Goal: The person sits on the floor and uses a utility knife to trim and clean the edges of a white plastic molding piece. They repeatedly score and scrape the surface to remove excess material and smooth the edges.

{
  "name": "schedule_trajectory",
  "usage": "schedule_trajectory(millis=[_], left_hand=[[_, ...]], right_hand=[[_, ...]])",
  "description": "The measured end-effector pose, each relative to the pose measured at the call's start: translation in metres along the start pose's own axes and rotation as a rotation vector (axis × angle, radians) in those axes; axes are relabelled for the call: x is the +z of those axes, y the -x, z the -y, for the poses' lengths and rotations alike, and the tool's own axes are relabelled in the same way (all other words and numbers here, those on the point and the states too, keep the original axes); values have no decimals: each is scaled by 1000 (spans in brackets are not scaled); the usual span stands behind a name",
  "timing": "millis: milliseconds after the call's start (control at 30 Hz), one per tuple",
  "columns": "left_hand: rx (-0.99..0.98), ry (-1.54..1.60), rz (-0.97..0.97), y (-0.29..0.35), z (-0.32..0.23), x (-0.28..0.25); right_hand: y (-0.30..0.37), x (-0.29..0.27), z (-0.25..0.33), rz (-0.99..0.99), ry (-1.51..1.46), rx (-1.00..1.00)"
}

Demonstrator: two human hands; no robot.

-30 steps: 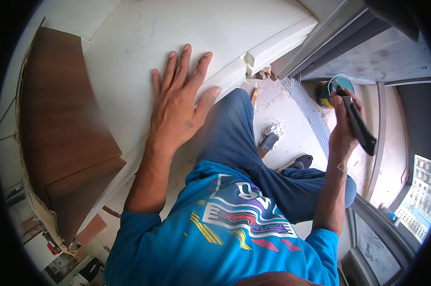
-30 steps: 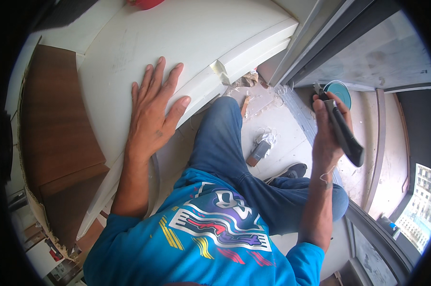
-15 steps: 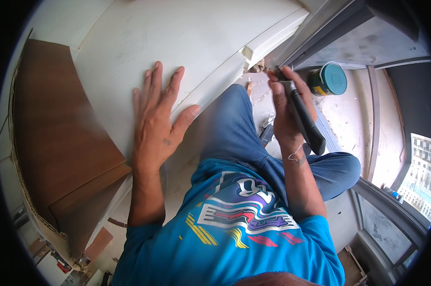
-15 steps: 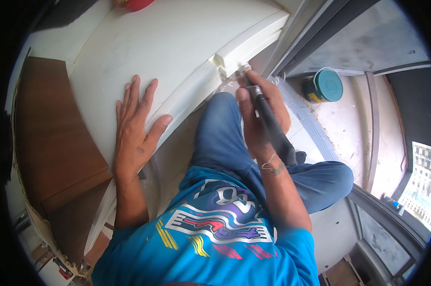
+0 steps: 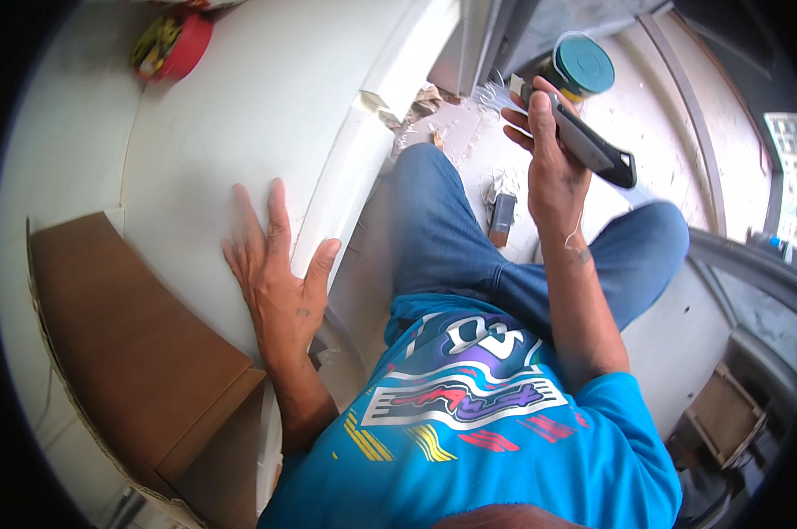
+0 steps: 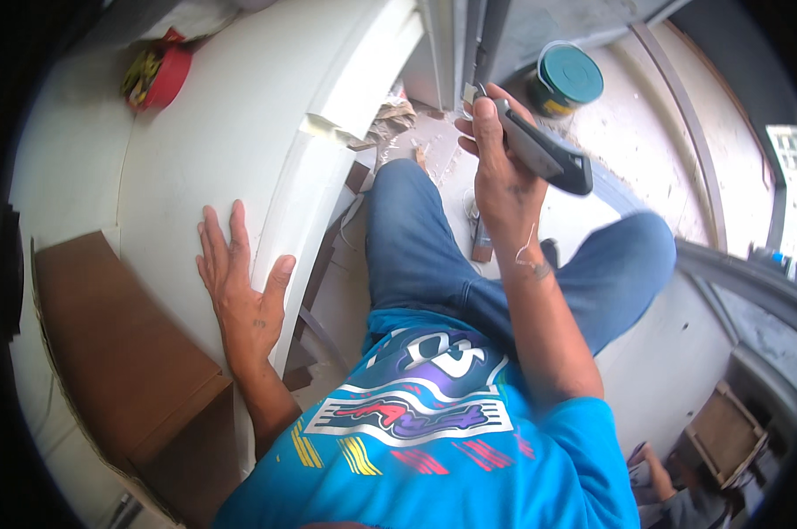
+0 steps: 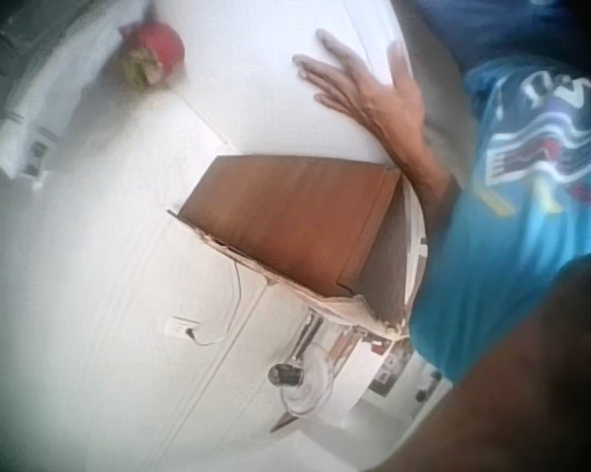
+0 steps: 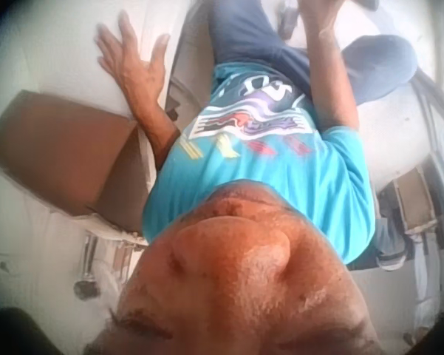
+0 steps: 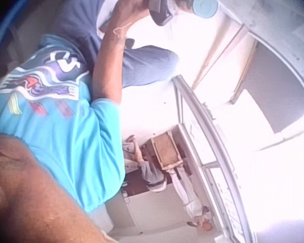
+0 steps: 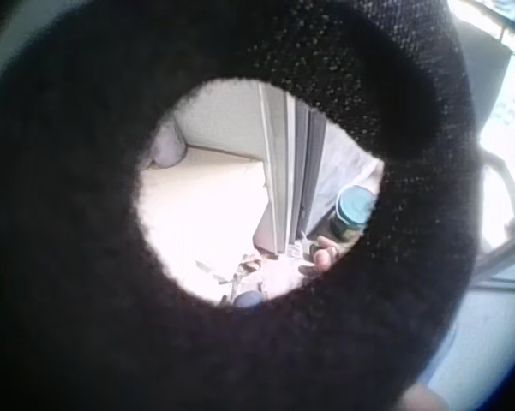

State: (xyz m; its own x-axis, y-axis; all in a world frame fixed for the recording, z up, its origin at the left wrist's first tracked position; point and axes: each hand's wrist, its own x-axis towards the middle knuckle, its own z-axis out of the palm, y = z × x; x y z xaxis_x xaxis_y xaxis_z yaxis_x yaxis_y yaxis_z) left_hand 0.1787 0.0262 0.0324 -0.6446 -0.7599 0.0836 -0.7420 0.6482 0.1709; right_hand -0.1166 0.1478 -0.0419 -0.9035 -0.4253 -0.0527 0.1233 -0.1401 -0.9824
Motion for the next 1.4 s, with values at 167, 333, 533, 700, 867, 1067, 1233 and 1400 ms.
schedule_trajectory(millis=[167,333,533,700,867,1067,1233,1400], left_hand=[[-40,-71,-22,-12,-15,6],[93,-33,-98,-46,-40,19],[217,36,-147,-43,-92,31],[-10,-304,-123,-70,-113,60],[-67,-606,65,-85,-130,59],[185,-491,-84,-101,-105,70],[281,-286,-77,-106,-113,77],[92,84,219,-84,-134,110]], right_hand=[[-8,-42,-17,-20,77,99],[-14,-81,-63,67,239,111],[-46,-117,-94,251,553,51],[-59,-125,-136,273,455,-27],[-68,-132,-154,396,426,92],[-87,-134,-154,462,429,96],[-89,-139,-172,472,367,219],[-91,-135,-187,394,204,301]])
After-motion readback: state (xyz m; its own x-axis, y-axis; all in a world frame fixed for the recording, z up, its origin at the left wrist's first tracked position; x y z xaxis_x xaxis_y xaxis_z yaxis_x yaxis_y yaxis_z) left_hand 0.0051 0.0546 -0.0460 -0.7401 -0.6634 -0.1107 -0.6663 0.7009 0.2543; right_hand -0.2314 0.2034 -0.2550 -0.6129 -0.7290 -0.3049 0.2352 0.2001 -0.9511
